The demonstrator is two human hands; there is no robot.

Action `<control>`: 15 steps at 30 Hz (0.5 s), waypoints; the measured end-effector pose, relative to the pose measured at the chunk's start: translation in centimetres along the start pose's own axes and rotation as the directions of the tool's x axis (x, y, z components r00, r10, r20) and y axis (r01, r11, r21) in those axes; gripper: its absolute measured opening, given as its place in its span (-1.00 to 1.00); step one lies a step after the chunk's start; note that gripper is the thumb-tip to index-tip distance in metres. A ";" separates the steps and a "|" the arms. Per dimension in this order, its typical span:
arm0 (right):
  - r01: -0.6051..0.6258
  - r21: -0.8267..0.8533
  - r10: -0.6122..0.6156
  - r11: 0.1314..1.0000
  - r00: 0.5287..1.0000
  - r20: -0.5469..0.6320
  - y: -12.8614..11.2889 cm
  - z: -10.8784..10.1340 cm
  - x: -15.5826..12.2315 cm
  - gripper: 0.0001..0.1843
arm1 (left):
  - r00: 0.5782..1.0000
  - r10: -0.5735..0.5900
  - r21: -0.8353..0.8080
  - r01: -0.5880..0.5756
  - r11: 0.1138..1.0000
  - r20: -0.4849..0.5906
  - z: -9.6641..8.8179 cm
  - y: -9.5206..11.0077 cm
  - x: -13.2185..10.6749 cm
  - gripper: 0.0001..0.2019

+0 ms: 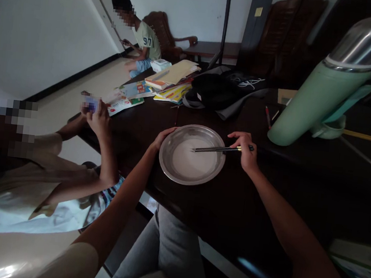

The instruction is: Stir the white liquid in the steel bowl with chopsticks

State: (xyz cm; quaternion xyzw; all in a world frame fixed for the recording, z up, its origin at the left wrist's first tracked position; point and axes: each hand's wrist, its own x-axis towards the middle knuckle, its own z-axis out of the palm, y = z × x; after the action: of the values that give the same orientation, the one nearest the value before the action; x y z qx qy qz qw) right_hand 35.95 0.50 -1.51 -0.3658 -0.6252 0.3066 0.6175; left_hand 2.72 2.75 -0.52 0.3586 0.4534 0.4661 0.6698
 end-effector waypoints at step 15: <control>-0.009 0.085 0.003 0.996 0.997 0.071 -0.3 0.1 -0.2 -0.35 | 1.000 0.011 0.008 -0.011 1.000 0.001 0.7 0.4 -0.5 -0.66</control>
State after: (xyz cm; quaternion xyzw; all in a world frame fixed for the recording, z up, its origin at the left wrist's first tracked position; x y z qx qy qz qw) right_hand 35.78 0.13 -1.36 -0.3300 -0.6320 0.3477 0.6089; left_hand 3.13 2.33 0.22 0.3643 0.4529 0.4678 0.6659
